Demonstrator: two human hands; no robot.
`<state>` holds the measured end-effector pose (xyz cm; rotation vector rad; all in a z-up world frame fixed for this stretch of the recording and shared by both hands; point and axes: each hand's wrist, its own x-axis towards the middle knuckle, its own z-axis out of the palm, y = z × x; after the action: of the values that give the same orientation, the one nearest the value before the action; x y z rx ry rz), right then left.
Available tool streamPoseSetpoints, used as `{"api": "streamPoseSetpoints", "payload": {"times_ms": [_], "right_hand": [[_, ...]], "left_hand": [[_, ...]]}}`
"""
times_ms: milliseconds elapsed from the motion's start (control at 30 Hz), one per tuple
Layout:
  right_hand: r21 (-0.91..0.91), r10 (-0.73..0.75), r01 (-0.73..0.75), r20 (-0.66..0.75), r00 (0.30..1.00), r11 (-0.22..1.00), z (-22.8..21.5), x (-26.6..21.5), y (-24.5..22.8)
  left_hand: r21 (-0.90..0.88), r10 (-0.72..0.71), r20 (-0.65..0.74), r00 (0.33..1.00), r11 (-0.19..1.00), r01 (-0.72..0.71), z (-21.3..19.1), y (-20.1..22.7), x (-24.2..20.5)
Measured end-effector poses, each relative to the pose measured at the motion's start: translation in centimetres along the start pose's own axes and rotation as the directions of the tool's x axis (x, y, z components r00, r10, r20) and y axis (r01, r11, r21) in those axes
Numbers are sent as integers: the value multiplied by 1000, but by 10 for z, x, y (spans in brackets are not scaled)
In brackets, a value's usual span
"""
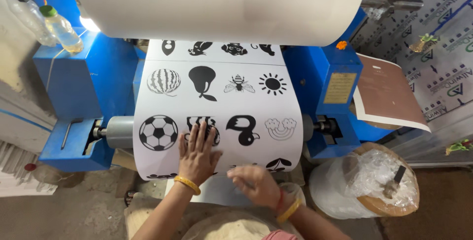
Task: The person operates a blue laminating machine, feeding a large white sheet with black printed icons through the rollers. They use both hands to smooth the sheet as it moves and guide it into the machine, occasionally adjusting the feed to ensure proper alignment.
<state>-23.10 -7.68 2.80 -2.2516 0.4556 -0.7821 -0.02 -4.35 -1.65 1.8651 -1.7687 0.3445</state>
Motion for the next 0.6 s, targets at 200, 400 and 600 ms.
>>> {"api": "streamPoseSetpoints", "payload": {"times_ms": [200, 400, 600], "right_hand": [[-390, -232, 144, -188, 954, 909, -32, 87, 30], [-816, -14, -126, -162, 987, 565, -38, 157, 96], [-818, 145, -235, -186, 972, 525, -40, 172, 122]], "left_hand": [[50, 8, 166, 986, 999, -17, 2, 6, -50], [12, 51, 219, 974, 998, -55, 5, 8, -94], [-50, 57, 437, 898, 998, -39, 12, 1, -126]]}}
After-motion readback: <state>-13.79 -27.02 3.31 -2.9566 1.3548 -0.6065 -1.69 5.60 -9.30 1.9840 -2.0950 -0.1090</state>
